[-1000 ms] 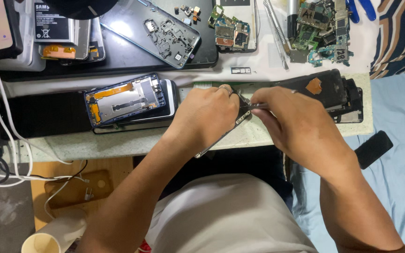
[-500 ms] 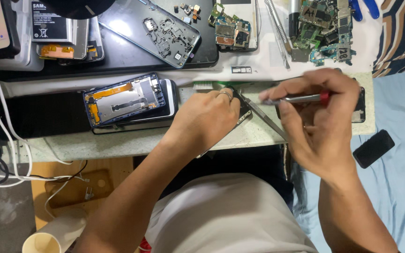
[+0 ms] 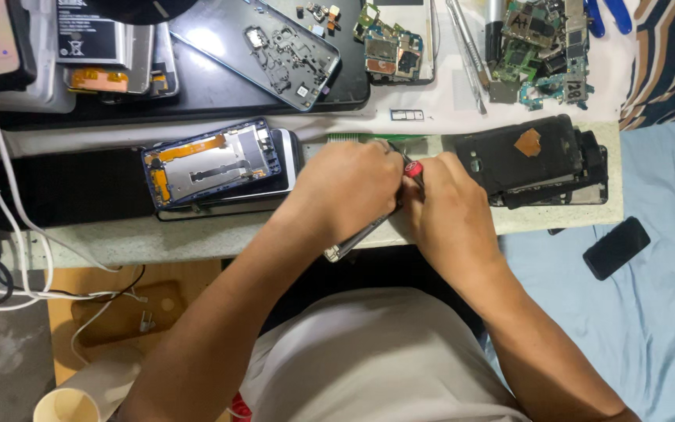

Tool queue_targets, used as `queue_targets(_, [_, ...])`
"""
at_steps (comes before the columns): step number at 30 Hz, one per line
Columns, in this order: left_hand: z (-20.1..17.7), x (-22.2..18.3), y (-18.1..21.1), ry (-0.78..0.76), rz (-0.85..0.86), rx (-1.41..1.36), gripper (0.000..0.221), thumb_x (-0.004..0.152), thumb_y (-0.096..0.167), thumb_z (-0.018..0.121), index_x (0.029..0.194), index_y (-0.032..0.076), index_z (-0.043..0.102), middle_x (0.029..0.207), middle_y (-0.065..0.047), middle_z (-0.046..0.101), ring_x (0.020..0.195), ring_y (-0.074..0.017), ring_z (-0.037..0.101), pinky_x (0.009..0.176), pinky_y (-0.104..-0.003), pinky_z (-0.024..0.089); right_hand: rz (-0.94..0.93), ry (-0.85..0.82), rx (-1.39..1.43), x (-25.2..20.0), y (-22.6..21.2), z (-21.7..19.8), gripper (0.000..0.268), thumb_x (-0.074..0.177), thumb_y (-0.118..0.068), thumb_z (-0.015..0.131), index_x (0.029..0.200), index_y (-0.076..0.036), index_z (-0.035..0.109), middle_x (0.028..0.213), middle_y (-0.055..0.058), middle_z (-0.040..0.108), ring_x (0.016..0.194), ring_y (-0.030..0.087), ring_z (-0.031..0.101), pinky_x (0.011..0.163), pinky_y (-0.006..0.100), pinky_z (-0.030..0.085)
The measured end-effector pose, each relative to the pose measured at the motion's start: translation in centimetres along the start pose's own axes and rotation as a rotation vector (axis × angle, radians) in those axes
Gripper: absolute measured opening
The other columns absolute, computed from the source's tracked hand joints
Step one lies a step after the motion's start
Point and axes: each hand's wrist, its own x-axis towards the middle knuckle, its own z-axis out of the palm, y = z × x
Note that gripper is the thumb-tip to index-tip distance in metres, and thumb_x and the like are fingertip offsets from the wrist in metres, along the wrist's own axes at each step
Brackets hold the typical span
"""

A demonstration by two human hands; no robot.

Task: The person disassembles a smartphone, removes the back cover and battery, and uses a screwdriver to remove screws from the internal frame. The person handles a circuit board and a magnifying glass while working at a cluttered repair bench.

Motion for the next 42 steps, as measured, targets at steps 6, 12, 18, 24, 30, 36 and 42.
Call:
queue_targets(6, [0.2, -0.6, 0.0, 0.09, 0.043, 0.004, 0.015, 0.084, 0.018, 0.066, 0.086, 0.004, 0.069, 0.085, -0.019, 0.071, 0.077, -0.0364, 0.071, 0.072, -0.048, 0.055, -0.009, -0.069, -0.007, 1.0, 0.1, -0.6, 0.014, 0.091, -0.01, 0.071, 0.094, 0.001, 0.063, 0.091, 0.022, 0.065, 0.08, 0.046, 0.064, 0.069, 0.052, 0.051])
queue_targets(12, [0.4, -0.5, -0.3, 0.084, 0.008, -0.043, 0.015, 0.081, 0.015, 0.063, 0.085, 0.002, 0.069, 0.084, -0.019, 0.071, 0.076, -0.0372, 0.07, 0.073, -0.048, 0.055, 0.003, -0.137, -0.061, 2.3, 0.5, -0.5, 0.019, 0.088, -0.013, 0.072, 0.086, 0.003, 0.062, 0.085, 0.025, 0.067, 0.079, 0.047, 0.065, 0.071, 0.054, 0.051])
queue_targets(18, [-0.1, -0.7, -0.2, 0.066, -0.003, -0.041, 0.017, 0.081, 0.016, 0.062, 0.081, 0.002, 0.07, 0.084, -0.02, 0.07, 0.076, -0.038, 0.07, 0.072, -0.048, 0.055, -0.007, -0.148, -0.085, 2.6, 0.5, -0.2, 0.022, 0.088, -0.017, 0.071, 0.086, 0.003, 0.061, 0.086, 0.027, 0.067, 0.081, 0.048, 0.065, 0.071, 0.055, 0.051])
queue_targets(24, [-0.2, -1.1, 0.0, 0.082, -0.005, -0.033, 0.017, 0.084, 0.016, 0.06, 0.083, 0.001, 0.069, 0.083, -0.021, 0.07, 0.076, -0.0378, 0.07, 0.073, -0.049, 0.056, 0.011, -0.174, -0.075, 2.8, 0.6, -0.3, 0.021, 0.086, -0.015, 0.071, 0.084, 0.004, 0.061, 0.085, 0.027, 0.067, 0.08, 0.048, 0.066, 0.072, 0.054, 0.052])
queue_targets(30, [-2.8, -1.4, -1.4, -0.043, 0.172, 0.974, 0.014, 0.087, 0.01, 0.067, 0.077, 0.001, 0.068, 0.074, -0.006, 0.065, 0.069, -0.017, 0.068, 0.051, -0.031, 0.056, 0.0, -0.184, -0.031, 2.9, 0.5, -0.9, 0.018, 0.084, -0.011, 0.07, 0.085, 0.005, 0.062, 0.083, 0.025, 0.068, 0.078, 0.045, 0.068, 0.072, 0.051, 0.053])
queue_targets(36, [-5.1, -0.6, -6.7, 0.623, -0.173, 0.176, 0.013, 0.09, 0.013, 0.078, 0.087, 0.004, 0.069, 0.086, -0.011, 0.069, 0.072, -0.0218, 0.072, 0.061, -0.033, 0.058, -0.014, -0.141, 0.04, 3.3, -1.1, -2.5, 0.014, 0.082, -0.007, 0.074, 0.082, 0.003, 0.064, 0.077, 0.02, 0.068, 0.068, 0.034, 0.069, 0.063, 0.041, 0.053])
queue_targets(42, [-6.0, -1.2, -7.8, 0.704, -0.163, 0.221, 0.01, 0.088, 0.007, 0.078, 0.089, 0.007, 0.068, 0.09, -0.007, 0.069, 0.077, -0.0261, 0.072, 0.067, -0.04, 0.057, -0.063, -0.094, 0.159, 7.1, -2.5, -3.2, 0.014, 0.092, -0.01, 0.077, 0.086, -0.001, 0.068, 0.071, 0.01, 0.068, 0.06, 0.015, 0.064, 0.058, 0.031, 0.05])
